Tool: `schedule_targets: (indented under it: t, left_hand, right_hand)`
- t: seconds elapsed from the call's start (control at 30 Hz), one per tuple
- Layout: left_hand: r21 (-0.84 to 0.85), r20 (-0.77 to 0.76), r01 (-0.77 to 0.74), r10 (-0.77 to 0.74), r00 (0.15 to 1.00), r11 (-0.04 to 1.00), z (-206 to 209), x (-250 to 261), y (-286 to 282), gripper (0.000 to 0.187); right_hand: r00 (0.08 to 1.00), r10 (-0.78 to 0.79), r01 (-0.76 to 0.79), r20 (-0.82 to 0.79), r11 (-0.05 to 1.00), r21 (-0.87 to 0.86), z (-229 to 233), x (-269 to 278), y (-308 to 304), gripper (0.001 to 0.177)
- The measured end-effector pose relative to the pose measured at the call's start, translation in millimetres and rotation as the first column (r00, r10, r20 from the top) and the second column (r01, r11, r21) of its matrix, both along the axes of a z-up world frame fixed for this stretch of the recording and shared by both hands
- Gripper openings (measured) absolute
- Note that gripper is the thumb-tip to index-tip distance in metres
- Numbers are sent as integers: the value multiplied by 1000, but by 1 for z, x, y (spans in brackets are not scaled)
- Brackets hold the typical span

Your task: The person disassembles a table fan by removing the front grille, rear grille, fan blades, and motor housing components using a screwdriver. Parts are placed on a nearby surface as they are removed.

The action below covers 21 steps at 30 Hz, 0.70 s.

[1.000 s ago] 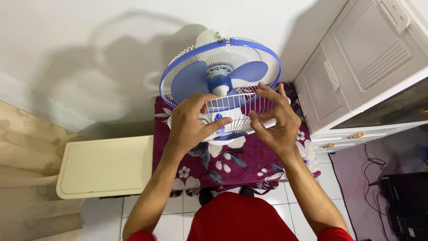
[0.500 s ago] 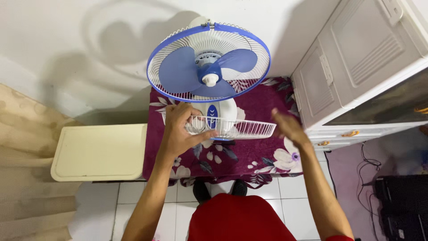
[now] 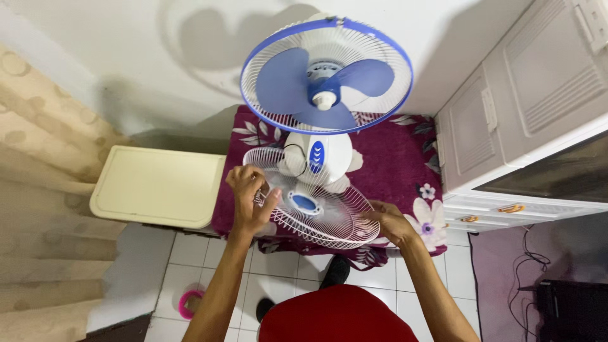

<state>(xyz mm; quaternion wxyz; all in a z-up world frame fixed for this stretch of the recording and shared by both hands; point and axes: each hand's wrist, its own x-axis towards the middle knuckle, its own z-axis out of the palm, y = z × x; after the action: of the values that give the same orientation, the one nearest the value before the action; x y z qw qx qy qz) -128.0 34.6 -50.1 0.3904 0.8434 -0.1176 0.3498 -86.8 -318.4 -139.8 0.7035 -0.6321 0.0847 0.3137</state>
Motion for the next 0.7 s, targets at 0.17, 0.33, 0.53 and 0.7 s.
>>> schedule_targets:
  t: [0.17,0.33,0.53,0.7]
  left_hand:
    - [-189,-204,-100,61,977,977,-36,-57,40,62]
    - [-519,-476,-252,-31,879,817,-99,-127,90,98]
    - [-703,-468,-248,-170,867,667,-146,-216,149,76]
    - [-711,-689,-552,-278,669,435,-132,-261,199,88]
  right_hand:
    - [970,-219,228,106,970,-81,0,-38,47,61]
    - [916,-335,317,221,941,115,-31,-69,105,62]
    - [915,-283,254,288,958,133,-60,-118,185,64]
    - [925,-207,194,319,978,72,-54,-145,246,63]
